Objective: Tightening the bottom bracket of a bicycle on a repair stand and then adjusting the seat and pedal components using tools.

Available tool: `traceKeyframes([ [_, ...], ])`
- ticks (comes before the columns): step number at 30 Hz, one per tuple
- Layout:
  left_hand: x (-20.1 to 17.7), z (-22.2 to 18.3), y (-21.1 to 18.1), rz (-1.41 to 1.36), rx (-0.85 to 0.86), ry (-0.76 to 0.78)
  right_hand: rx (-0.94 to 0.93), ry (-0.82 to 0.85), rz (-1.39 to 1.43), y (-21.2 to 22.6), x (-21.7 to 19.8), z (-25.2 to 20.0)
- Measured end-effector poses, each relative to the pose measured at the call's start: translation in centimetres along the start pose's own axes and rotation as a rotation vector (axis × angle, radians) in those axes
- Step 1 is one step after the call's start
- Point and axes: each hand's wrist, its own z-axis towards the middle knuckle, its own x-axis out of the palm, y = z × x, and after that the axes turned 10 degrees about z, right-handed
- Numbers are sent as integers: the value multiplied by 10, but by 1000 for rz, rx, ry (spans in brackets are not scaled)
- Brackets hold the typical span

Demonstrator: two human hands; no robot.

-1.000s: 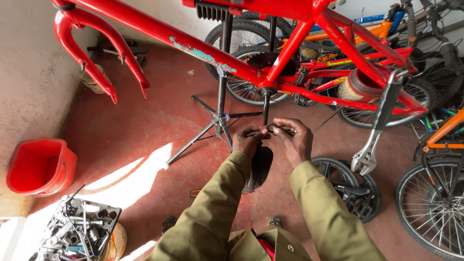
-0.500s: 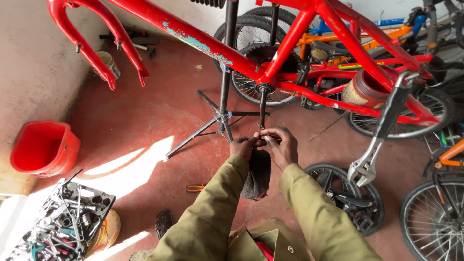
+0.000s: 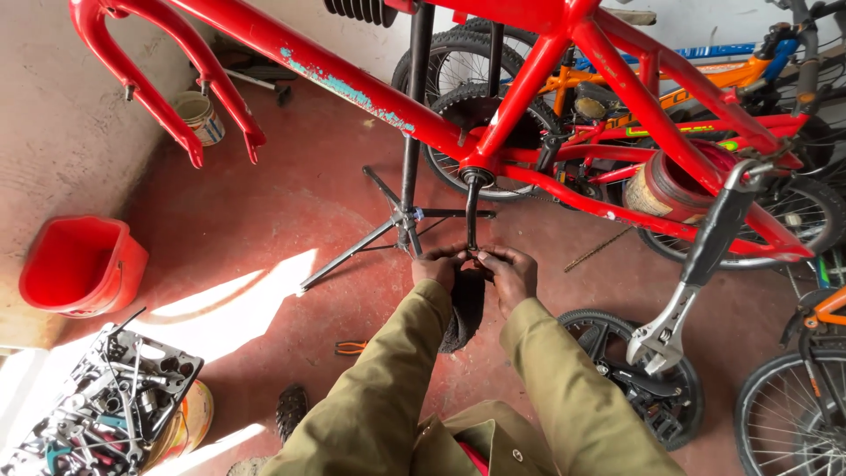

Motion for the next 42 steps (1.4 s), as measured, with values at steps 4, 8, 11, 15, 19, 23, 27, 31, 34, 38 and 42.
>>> traceKeyframes([
  [4,-11,-21,-26,-87,9,-26,33,-24,87,-2,1,10],
  [8,-20,-19,-34,-2,21,16,-47,1,76,5,8,9],
  [11,-24,-23,-41,-29,19,39,-103,16,53,15,13,1],
  [15,-23,-23,-46,-226,-28,53,-147,59,103,38,23,-14],
  [19,-54,-65,-90,-340,45,124,-188,110,115,75,49,-43],
  [23,-72,-80,-117,-442,92,208,-232,141,106,91,63,-49],
  [27,-72,-67,-113,-486,109,240,-251,122,59,94,66,-52],
  [31,-82,-80,-129,-517,83,270,-302,132,67,99,73,-54],
  [34,-76,-72,-131,-578,110,297,-337,100,52,103,81,-54],
  [38,-73,-70,-133,-604,116,289,-423,87,-23,108,86,-48],
  [42,-71,-55,-124,-501,117,269,-461,74,-58,116,90,-56],
])
